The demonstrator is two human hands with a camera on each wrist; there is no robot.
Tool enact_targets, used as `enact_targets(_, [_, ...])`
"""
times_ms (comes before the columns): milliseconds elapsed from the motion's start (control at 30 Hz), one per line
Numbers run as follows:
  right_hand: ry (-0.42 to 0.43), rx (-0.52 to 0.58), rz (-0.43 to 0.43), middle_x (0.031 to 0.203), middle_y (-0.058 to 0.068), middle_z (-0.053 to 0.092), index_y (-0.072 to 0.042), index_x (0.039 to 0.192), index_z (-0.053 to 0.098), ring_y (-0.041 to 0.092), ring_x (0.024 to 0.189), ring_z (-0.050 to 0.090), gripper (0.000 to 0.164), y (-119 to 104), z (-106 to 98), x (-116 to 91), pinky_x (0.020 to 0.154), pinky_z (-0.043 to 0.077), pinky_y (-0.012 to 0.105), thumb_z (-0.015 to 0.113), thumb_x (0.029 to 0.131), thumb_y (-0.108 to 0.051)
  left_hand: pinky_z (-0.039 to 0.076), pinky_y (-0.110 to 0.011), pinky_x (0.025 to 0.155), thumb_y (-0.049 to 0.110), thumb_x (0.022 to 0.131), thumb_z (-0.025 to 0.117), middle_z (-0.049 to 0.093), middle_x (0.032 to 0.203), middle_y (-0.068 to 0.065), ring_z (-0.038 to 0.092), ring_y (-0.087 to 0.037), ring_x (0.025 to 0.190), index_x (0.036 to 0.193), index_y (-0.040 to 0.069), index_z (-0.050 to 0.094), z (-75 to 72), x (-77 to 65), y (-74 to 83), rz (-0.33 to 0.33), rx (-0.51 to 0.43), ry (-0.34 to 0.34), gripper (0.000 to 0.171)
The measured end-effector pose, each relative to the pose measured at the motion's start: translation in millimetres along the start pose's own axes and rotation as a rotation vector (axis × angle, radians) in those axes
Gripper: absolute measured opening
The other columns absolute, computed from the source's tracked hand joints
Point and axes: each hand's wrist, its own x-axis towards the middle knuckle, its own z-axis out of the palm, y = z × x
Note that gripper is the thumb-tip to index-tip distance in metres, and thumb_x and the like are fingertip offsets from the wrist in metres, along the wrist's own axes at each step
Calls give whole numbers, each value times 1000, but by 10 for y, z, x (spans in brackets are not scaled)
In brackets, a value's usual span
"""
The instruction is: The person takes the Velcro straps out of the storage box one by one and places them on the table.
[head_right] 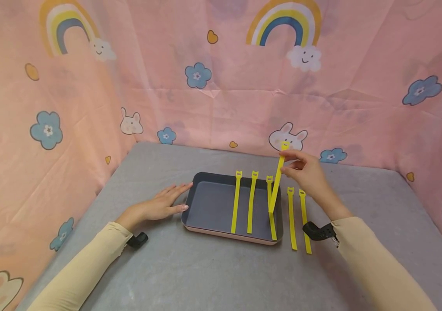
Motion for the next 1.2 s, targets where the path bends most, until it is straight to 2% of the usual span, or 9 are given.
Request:
enact_targets(233, [27,-6,14,105,-23,54,-21,132,54,-8,80,60,43,110,-172,-104,71,50,13,63,91,-30,7,-62,116,65,91,38,4,162,-3,3,-36,149,149,44,-1,-9,-10,18,7,-1,0,74])
enact_targets(467, [22,-25,22,110,-24,52,-20,135,51,-8,81,60,45,315,-378,-209,70,49,13,61,92,-30,6,-61,117,65,92,37,4,162,-3,2,-35,149,149,44,-4,-26,-30,43,0,-2,-11,73])
enact_targets(667, [-30,-92,59,109,-29,51,-18,135,51,-10,81,59,47,490,-525,-290,68,49,18,59,92,-35,6,-62,116,61,93,40,5,162,-5,3,-37,149,150,41,-1,-42,-40,64,2,-8,-5,73])
enact_targets(933, [-139,-124,101,107,-35,48,-13,134,50,-10,82,60,46,766,-619,-368,66,51,23,59,93,-33,6,-61,117,64,92,38,4,162,-3,2,-35,150,149,44,-4,-39,-50,58,-8,-3,-14,73])
enact_targets(1033, [-177,-145,123,116,-21,53,-14,134,51,-9,83,60,48,873,-619,-375,67,52,26,60,92,-35,5,-61,117,64,92,38,4,162,-3,1,-35,150,149,44,-4,-36,-43,48,-6,-5,-13,73])
enact_targets(1200, [-241,-223,168,131,15,52,-13,136,50,-12,82,56,53,1037,-568,-396,70,51,29,61,91,-38,5,-60,117,65,91,37,4,162,-2,1,-34,150,149,45,-4,-26,-30,39,-4,-3,-3,74])
